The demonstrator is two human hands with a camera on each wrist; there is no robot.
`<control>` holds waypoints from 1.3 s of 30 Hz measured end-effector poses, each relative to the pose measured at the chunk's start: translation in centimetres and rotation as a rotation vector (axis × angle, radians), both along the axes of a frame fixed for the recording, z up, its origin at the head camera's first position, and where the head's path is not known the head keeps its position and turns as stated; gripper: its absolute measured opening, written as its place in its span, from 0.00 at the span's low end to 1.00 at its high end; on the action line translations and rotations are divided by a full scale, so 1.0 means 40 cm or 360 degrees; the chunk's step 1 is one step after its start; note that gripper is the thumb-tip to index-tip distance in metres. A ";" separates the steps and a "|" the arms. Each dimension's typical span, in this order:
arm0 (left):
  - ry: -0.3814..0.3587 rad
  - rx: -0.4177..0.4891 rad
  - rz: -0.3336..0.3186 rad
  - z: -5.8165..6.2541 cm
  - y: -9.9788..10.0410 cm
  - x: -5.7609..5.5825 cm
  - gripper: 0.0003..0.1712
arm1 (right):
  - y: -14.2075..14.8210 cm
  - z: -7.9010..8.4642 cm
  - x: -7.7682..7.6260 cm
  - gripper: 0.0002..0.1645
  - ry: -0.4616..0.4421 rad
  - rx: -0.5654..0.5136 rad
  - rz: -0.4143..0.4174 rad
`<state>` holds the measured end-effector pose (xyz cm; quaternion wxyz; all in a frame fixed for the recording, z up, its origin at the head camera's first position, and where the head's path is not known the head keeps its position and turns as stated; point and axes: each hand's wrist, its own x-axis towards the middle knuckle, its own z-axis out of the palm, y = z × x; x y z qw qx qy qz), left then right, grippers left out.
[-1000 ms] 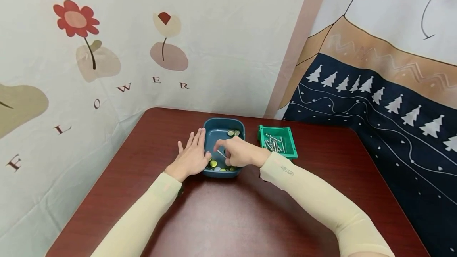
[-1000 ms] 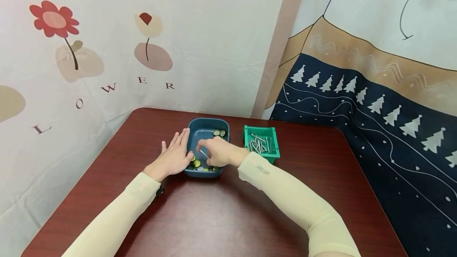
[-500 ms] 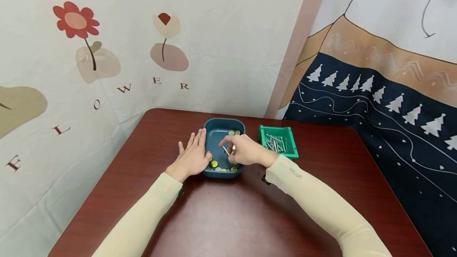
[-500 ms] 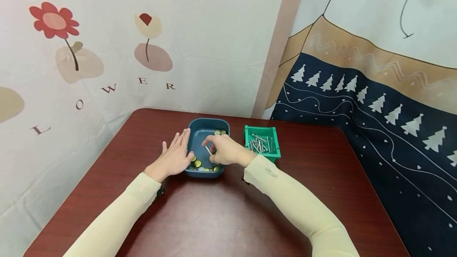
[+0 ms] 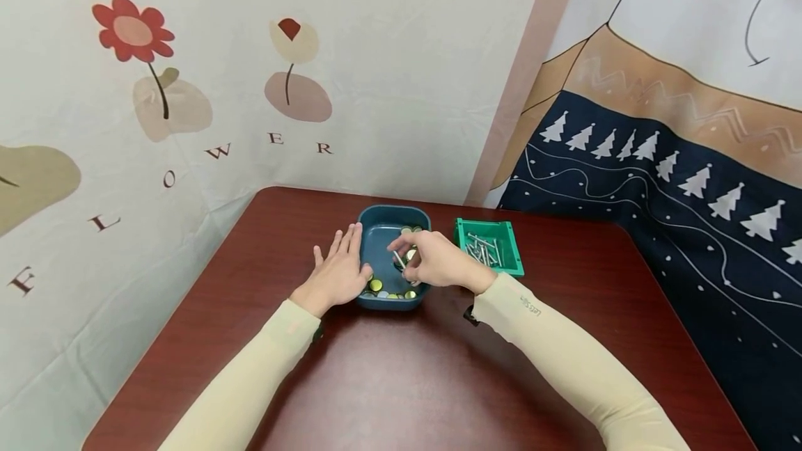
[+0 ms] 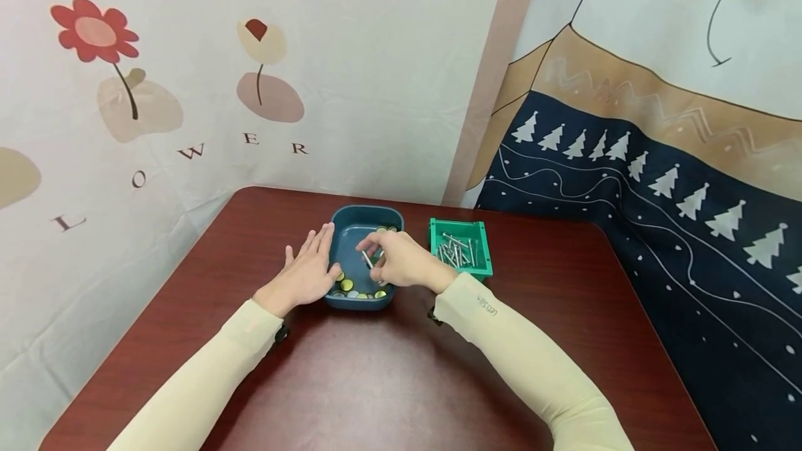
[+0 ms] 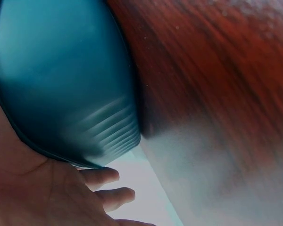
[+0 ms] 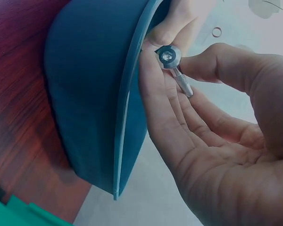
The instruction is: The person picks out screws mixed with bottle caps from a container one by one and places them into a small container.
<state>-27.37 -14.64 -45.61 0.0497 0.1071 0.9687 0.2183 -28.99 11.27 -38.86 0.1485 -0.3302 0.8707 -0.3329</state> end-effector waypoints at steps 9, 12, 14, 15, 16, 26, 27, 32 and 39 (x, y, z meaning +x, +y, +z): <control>-0.0002 0.0001 0.0012 0.002 0.000 0.000 0.55 | 0.026 0.003 -0.007 0.32 0.0000 -0.0021 -0.0030; 0.0001 0.0000 0.0019 0.002 0.000 -0.001 0.55 | 0.038 0.004 -0.007 0.32 -0.0012 -0.0025 -0.0056; 0.0004 0.0002 0.0021 0.002 0.000 -0.001 0.55 | 0.045 0.006 -0.007 0.32 -0.0013 -0.0025 -0.0070; 0.0008 0.0003 0.0021 0.002 0.000 -0.001 0.55 | 0.049 0.006 -0.006 0.32 -0.0017 -0.0028 -0.0076; 0.0012 0.0003 0.0021 0.002 0.000 -0.002 0.54 | 0.053 0.007 -0.005 0.32 -0.0023 -0.0030 -0.0081; 0.0005 0.0031 0.0015 0.001 -0.002 0.004 0.54 | 0.100 0.002 0.000 0.33 -0.0144 -0.0093 -0.0142; 0.0004 0.0031 0.0014 0.001 -0.002 0.004 0.54 | 0.105 0.002 0.000 0.33 -0.0144 -0.0094 -0.0147; 0.0004 0.0026 0.0010 0.003 -0.001 0.003 0.54 | 0.130 0.005 0.001 0.32 -0.0144 -0.0106 -0.0194; -0.0006 0.0021 0.0008 -0.003 0.000 0.000 0.54 | 0.161 0.011 -0.003 0.31 -0.0117 -0.0112 -0.0257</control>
